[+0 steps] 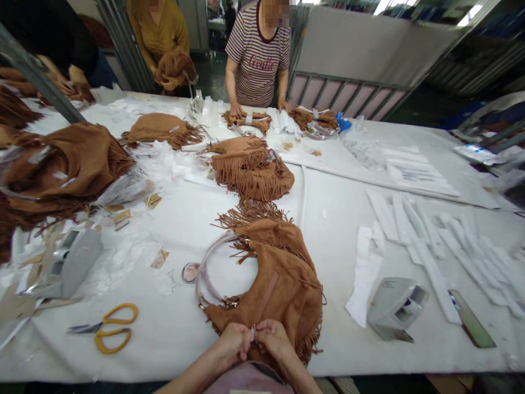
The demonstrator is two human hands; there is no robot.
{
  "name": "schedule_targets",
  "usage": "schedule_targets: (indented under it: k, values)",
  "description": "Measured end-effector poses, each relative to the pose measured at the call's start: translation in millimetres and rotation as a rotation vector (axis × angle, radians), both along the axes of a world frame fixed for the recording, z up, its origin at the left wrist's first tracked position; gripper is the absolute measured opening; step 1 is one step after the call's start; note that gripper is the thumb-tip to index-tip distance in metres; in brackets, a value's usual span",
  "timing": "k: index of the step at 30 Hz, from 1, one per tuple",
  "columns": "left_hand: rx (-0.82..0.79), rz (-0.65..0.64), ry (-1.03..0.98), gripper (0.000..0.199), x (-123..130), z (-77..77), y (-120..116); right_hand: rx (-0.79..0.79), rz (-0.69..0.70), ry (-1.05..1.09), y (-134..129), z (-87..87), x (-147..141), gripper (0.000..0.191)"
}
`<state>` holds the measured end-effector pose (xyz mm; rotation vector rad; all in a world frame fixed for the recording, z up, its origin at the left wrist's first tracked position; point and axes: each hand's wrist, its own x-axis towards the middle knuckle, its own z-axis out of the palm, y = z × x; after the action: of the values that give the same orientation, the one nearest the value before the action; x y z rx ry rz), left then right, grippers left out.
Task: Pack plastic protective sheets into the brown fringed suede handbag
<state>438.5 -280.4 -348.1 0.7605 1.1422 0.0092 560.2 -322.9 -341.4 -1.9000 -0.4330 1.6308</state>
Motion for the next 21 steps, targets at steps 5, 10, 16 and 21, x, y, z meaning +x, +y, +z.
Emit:
schedule_targets:
  k: [5, 10, 16, 21]
  values:
    - [0.04, 0.028, 0.045, 0.027, 2, 0.5, -2, 0.022, -0.029, -0.121, -1, -0.9, -8, 0.011]
    - [0.142, -0.005, 0.081, 0.031, 5, 3.2, -2, 0.099, -0.027, -0.269, -6, -1.0, -7, 0.007]
    - [0.484, -0.117, 0.193, 0.022, -1, 5.1, 1, 0.089, -0.18, -0.089, -11, 6.9, -5, 0.025]
    - [0.534, -0.145, 0.138, 0.024, -2, 10.3, 1, 0.027, -0.517, 0.34, -3, 20.3, -16, 0.053]
